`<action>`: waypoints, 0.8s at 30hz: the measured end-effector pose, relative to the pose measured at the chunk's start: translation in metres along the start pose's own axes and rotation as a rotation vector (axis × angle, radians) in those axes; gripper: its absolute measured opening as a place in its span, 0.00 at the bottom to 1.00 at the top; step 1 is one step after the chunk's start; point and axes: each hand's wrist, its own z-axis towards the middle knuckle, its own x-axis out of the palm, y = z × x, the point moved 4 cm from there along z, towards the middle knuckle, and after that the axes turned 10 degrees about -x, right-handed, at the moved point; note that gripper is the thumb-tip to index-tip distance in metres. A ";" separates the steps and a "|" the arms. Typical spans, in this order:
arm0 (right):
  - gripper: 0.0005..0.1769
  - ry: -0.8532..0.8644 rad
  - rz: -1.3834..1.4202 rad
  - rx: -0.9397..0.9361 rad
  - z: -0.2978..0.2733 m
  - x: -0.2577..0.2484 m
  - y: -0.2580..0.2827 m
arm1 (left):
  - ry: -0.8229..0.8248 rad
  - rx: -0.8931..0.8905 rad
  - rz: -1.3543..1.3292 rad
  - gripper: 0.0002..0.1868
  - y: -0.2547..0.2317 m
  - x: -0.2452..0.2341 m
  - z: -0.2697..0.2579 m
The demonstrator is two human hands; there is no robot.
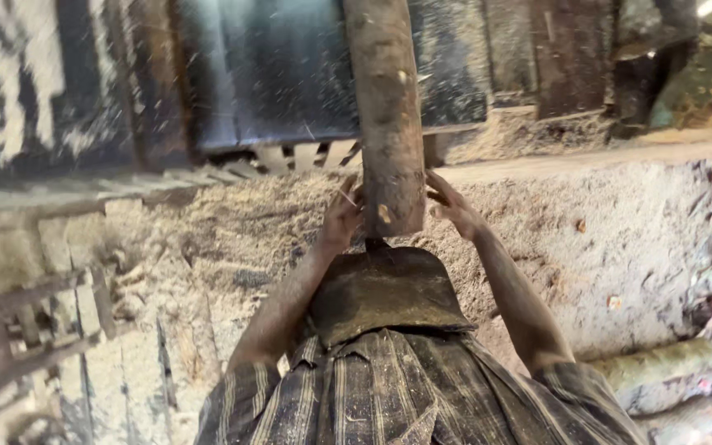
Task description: The person operates a table-mounted woodworking machine to shape and smooth multiple pieces of wood and logs by hand.
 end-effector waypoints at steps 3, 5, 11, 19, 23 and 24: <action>0.83 0.191 0.181 -0.087 0.025 0.051 -0.014 | 0.097 -0.077 -0.332 0.51 0.017 -0.009 0.012; 0.83 0.198 0.280 -0.167 0.026 0.065 0.020 | -0.156 -0.154 -0.327 0.49 0.026 -0.018 0.019; 0.84 0.207 0.194 0.016 -0.021 0.188 0.118 | -0.144 -0.098 -0.545 0.44 0.024 -0.031 -0.028; 0.77 0.292 -0.110 -0.042 -0.132 0.286 0.096 | 0.035 -0.043 -0.048 0.39 0.009 -0.061 -0.229; 0.83 0.269 -0.185 0.049 -0.145 0.286 0.063 | 0.087 -0.361 -0.031 0.42 -0.005 -0.078 -0.256; 0.84 0.229 -0.147 0.103 -0.143 0.287 0.057 | 0.082 -0.370 -0.032 0.42 -0.009 -0.079 -0.255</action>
